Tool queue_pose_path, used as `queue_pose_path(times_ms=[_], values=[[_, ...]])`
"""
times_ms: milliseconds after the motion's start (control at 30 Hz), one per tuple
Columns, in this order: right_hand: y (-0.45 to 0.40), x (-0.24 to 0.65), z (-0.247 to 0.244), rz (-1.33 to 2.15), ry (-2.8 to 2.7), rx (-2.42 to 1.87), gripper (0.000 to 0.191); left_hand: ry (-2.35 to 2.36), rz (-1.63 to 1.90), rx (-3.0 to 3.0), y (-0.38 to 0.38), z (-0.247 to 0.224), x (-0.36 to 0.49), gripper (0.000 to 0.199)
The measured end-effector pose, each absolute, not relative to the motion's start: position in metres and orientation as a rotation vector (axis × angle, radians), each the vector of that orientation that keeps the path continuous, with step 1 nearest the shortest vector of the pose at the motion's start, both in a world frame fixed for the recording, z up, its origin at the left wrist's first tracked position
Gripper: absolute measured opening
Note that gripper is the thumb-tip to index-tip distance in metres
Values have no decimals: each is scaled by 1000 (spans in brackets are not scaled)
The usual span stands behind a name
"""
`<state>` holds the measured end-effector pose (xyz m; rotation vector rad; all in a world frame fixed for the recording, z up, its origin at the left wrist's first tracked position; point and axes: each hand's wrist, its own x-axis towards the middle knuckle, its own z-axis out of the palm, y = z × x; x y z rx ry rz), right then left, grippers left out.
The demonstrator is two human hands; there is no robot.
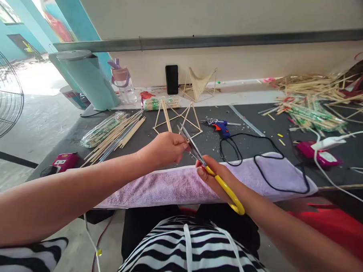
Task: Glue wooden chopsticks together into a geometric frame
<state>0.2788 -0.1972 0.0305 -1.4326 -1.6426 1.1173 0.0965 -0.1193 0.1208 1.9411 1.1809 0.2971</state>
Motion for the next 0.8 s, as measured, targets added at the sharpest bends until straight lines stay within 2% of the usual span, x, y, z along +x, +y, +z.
queue_pose_path(times_ms=[133, 233, 400, 633, 800], values=[[-194, 278, 31, 1157, -1613, -1497, 24, 1224, 289, 2481, -116, 111, 94, 20], [-193, 276, 31, 1183, -1580, -1482, 22, 1242, 250, 2555, -114, 104, 95, 18], [-191, 271, 22, 1175, -1480, -1441, 22, 1232, 384, 2185, -113, 107, 100, 26], [-196, 273, 10, 1138, -1513, -1435, 26, 1107, 200, 1544, -118, 127, 100, 20], [-200, 277, 25, 1178, -1613, -1402, 24, 1114, 291, 1588, -122, 121, 96, 18]])
